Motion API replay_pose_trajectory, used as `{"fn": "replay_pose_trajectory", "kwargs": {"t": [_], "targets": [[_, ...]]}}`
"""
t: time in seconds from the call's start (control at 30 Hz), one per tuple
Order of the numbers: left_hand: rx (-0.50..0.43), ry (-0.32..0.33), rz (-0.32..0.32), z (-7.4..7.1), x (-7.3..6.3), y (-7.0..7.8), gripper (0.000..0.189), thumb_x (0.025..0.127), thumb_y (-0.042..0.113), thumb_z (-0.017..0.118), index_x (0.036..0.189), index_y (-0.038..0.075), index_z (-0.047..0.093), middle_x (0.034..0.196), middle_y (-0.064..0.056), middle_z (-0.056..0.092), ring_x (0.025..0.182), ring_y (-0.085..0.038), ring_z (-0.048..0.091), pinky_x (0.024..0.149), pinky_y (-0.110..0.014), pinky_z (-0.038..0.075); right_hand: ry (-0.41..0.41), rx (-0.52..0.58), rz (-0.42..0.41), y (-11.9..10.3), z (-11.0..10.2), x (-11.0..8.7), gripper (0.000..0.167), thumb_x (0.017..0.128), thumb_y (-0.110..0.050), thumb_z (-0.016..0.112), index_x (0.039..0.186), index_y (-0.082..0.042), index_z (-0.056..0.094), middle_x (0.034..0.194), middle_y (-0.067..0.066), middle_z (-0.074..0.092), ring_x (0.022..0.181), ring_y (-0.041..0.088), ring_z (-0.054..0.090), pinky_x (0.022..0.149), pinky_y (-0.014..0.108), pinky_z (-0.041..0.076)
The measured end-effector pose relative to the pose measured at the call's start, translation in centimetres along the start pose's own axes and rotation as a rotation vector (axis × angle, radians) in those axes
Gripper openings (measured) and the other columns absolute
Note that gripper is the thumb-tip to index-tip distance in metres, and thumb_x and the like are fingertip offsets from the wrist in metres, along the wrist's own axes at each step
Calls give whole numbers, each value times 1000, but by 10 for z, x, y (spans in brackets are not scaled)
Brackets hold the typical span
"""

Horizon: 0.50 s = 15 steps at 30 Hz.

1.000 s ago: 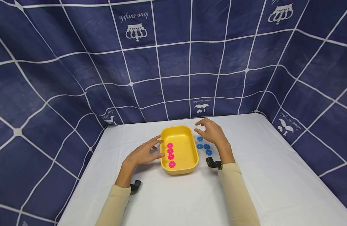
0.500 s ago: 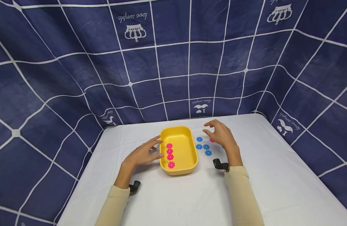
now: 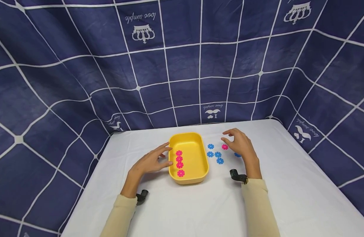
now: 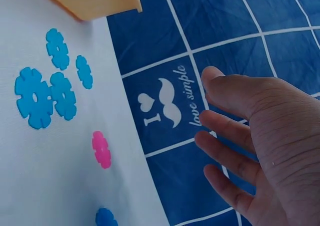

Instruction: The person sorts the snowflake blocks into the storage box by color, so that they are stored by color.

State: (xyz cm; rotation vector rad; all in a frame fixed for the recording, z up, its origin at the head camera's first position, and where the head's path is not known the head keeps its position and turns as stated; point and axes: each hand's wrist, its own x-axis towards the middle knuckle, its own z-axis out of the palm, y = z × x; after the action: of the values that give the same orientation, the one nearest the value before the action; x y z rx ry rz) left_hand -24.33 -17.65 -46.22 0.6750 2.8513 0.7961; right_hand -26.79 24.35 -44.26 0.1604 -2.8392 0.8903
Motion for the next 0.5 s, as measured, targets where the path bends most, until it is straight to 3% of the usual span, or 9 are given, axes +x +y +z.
{"fn": "replay_pose_trajectory", "kwargs": {"t": [0.5], "targets": [[-8,5,3,1,0,0,74,94,60,76,157,25,58,174,13,33,123,-17,68,108,-53,53,2,-8,28,10,1,-2,44,104,-33,73,139,-7,69,140,25,63,122,50,59,102,69,51]]}}
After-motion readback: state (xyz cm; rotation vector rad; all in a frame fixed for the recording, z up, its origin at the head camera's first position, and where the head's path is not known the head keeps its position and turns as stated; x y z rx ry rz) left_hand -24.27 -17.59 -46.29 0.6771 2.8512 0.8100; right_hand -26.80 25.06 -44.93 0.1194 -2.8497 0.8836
